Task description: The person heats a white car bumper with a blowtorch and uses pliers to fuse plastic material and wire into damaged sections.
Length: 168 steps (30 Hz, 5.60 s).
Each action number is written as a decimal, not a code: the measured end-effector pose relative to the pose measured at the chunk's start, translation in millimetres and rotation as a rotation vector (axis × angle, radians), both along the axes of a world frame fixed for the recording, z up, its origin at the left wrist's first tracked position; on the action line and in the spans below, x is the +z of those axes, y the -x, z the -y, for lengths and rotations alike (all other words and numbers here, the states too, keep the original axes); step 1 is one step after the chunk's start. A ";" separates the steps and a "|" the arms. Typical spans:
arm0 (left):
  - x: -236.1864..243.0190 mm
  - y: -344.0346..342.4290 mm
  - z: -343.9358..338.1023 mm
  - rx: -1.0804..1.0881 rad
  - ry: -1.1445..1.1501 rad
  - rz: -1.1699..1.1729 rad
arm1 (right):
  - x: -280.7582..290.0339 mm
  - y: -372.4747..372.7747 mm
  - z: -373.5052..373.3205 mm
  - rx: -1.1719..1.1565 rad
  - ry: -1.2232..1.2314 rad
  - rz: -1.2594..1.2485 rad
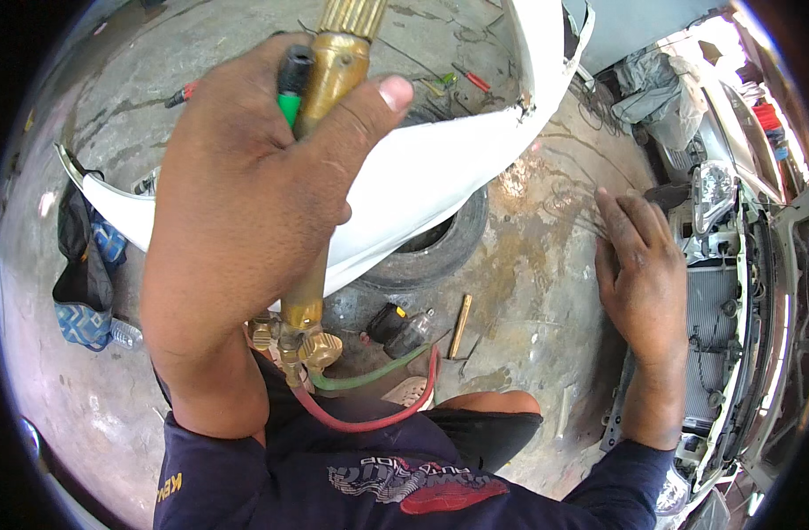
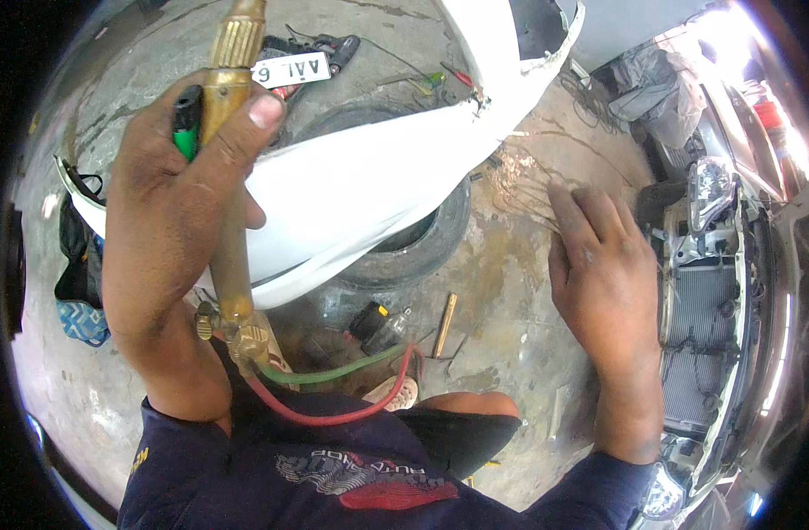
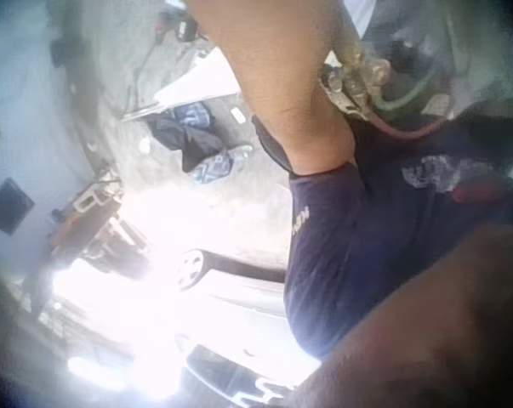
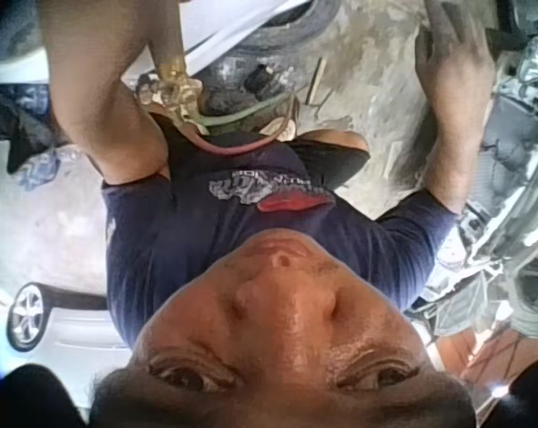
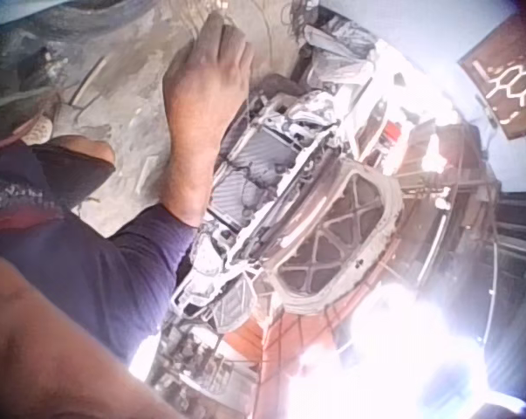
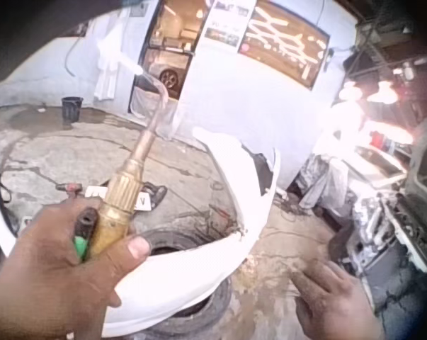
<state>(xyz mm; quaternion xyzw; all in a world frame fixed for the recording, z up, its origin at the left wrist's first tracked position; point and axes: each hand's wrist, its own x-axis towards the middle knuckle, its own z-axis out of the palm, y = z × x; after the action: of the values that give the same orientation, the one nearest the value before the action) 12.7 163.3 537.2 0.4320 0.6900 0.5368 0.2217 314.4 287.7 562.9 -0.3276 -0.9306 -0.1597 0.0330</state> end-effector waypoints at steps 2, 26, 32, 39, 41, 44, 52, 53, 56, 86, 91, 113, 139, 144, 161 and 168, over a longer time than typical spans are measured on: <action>1.4 2.5 2.9 0.014 -0.002 0.002 | 18.4 26.8 2.2 0.036 -0.050 0.043; -6.6 12.4 1.9 -0.065 -0.083 -0.047 | -5.6 90.4 -1.2 0.055 -0.197 0.317; -6.5 11.0 2.5 -0.047 -0.092 -0.123 | -1.9 94.0 2.2 -0.058 -0.092 0.358; -3.4 11.3 4.3 -0.066 -0.049 -0.056 | -1.4 93.3 2.1 -0.036 -0.090 0.318; -2.1 10.6 4.2 -0.069 -0.044 -0.035 | -3.2 90.8 -0.3 -0.018 -0.102 0.302; -5.4 10.6 3.0 -0.068 -0.049 -0.057 | -6.1 88.5 -3.5 0.039 -0.140 0.265; -0.6 8.5 5.7 -0.062 -0.013 -0.066 | -8.1 101.3 -1.5 0.047 -0.178 0.318; -1.0 8.7 5.9 -0.066 -0.018 -0.056 | -5.3 104.5 -1.5 0.057 -0.172 0.336; -5.2 6.6 5.3 -0.081 -0.068 -0.013 | 3.2 113.5 -0.2 0.048 -0.182 0.396; 4.8 16.3 7.1 -0.103 -0.012 0.108 | -29.3 141.0 25.8 -0.151 -0.413 0.667; 12.5 13.0 5.8 -0.086 0.035 0.218 | -13.9 80.0 44.8 -0.069 -0.140 0.268; 12.9 -75.9 -10.9 0.019 -0.160 0.095 | -347.4 -177.2 -2.9 -0.965 0.546 -0.408; -76.6 -243.0 -121.8 -1.014 0.527 -0.209 | -228.4 -324.1 59.4 -1.039 0.762 -1.435; -170.7 -162.6 -55.0 -1.024 0.751 -0.460 | -403.4 -403.1 128.8 -1.327 0.485 -1.149; -443.4 -95.6 113.0 -1.386 1.550 -0.937 | -541.2 -321.4 149.6 -0.830 0.849 -0.382; -380.9 -76.1 115.9 -1.300 1.595 -0.834 | -557.6 -253.6 104.4 -0.231 0.860 -0.051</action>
<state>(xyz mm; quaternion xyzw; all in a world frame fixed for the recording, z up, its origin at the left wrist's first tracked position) 88.8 47.4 156.3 0.5918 0.5000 -0.4672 0.4260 568.0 183.3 5.4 -0.4173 -0.8686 0.2473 -0.1013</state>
